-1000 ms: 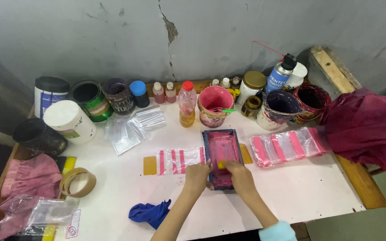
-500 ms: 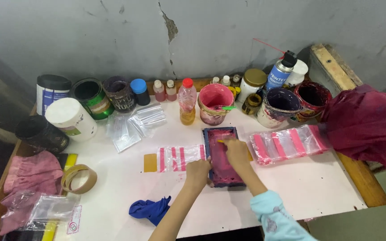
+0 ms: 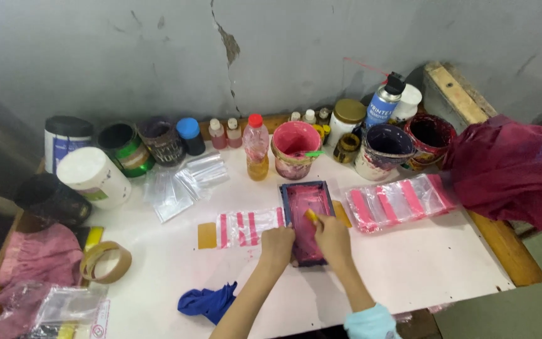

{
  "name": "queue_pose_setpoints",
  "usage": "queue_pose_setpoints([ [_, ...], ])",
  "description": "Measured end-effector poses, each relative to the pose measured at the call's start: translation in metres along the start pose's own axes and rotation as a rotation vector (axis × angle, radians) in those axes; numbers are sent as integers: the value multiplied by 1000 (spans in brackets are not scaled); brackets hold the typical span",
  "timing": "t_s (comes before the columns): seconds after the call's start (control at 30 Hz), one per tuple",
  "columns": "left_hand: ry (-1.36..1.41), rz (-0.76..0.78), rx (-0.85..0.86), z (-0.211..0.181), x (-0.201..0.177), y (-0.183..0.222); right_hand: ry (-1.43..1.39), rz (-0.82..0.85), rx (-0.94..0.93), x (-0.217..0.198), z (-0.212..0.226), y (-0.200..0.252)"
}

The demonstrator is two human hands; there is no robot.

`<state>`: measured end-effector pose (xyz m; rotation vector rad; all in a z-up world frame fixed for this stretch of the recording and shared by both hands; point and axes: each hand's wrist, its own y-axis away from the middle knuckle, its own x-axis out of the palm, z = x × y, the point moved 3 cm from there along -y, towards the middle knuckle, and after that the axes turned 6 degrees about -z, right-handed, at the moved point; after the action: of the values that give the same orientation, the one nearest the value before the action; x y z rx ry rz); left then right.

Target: Manually applying pink ink to plastic strips using a small screen printing frame and a squeegee tool.

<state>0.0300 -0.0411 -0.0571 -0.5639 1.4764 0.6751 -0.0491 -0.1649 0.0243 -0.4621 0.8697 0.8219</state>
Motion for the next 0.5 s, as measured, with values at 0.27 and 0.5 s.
queue_pose_setpoints([
  [0.27,4,106,22,4,-13,7,98,-6,-577,33,-29,-60],
  [0.5,49,140,18,5,-15,8,31,5,-725,30,-65,23],
])
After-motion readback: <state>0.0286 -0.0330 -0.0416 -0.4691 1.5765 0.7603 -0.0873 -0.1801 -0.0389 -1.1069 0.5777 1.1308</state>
